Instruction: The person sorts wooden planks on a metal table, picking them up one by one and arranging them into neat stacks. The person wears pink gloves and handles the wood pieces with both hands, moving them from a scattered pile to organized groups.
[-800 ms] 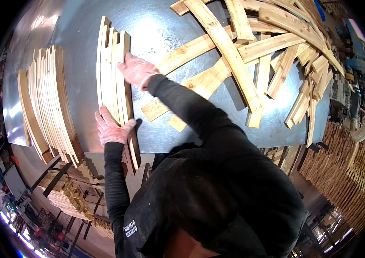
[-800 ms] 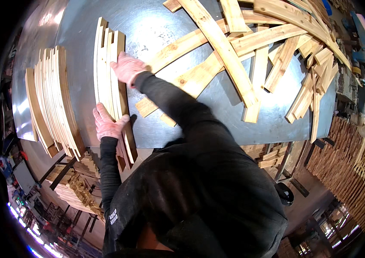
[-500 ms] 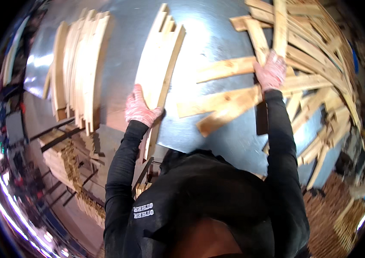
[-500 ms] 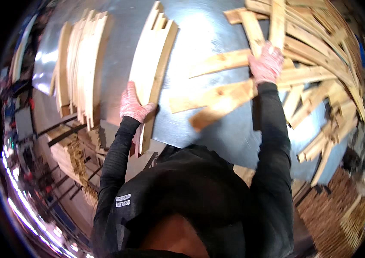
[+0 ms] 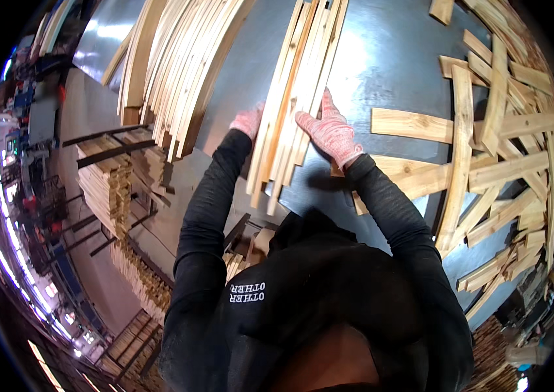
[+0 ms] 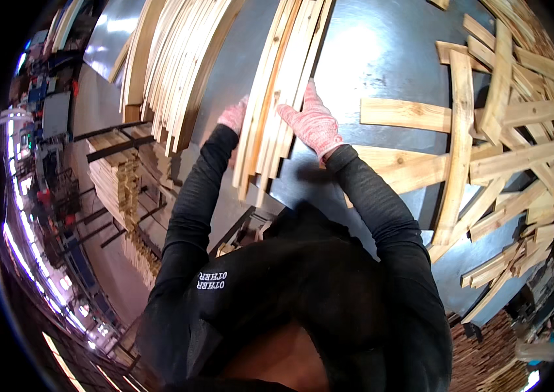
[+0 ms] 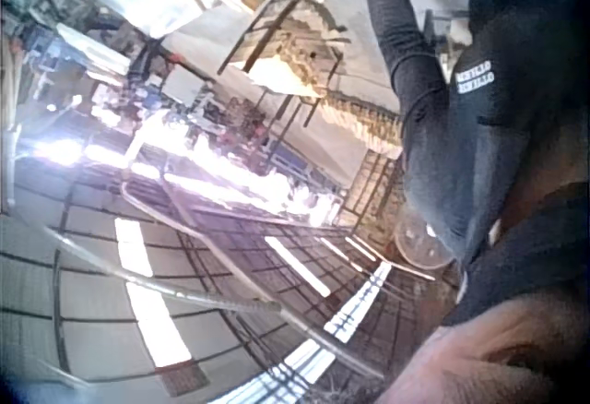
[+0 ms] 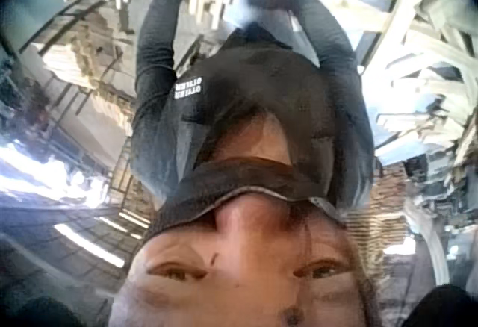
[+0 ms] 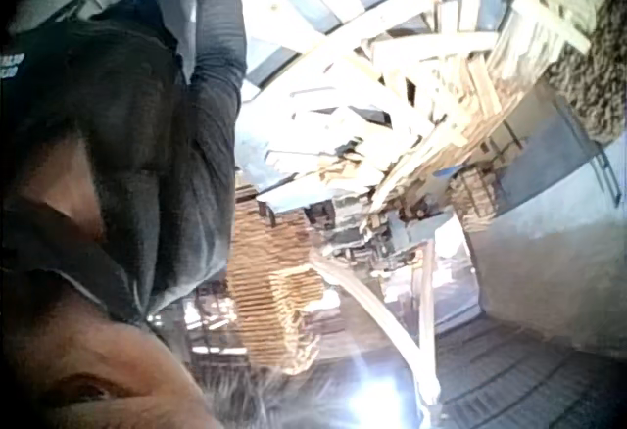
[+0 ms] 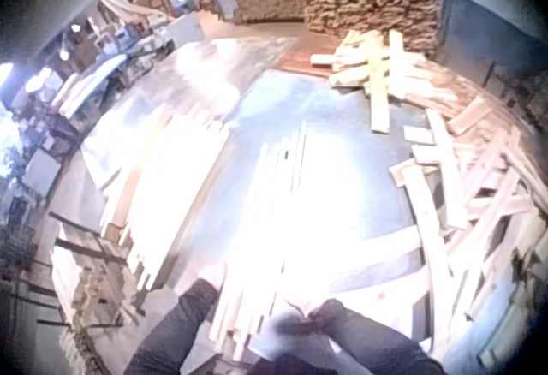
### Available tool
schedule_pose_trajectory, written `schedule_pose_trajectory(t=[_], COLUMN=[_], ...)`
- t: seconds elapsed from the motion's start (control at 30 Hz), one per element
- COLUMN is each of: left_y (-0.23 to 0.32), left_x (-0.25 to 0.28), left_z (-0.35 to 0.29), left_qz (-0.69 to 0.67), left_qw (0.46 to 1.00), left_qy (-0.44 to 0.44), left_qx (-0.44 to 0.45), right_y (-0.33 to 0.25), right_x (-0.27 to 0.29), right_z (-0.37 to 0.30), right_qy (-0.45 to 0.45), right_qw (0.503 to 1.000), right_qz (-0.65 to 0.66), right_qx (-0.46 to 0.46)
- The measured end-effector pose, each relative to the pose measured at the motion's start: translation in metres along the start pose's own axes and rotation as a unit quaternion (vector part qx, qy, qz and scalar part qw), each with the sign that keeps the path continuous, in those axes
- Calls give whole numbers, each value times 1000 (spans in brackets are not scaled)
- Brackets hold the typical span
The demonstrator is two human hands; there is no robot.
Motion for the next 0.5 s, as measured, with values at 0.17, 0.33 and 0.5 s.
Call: schedule_pose_trajectory(t=[0.17,0.33,0.5], left_y=[-47,-45,-53], left_x=[36,47,8], left_z=[-23,-74,-51], left_qz=[-112,-40,173], left_qw=[971,905,934], left_qy=[141,421,307], left_qx=[160,45,53], right_y=[-32,-43,-62], right_x=[-38,-87,-78], right_z=[38,74,81], right_qy=[-23,-103,-93], right_qw=[999,990,990], right_qz=[-45,-68,-76], right_qx=[-4,71,70])
Point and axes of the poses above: each hand's wrist, its own z-axis towards the middle knuckle, its own x-axis out of the back of the hand, y = z × x, the point moved 2 cm from there along z, towards the middle knuckle, and after that the axes turned 8 degrees about -x, right-handed, at the moved point
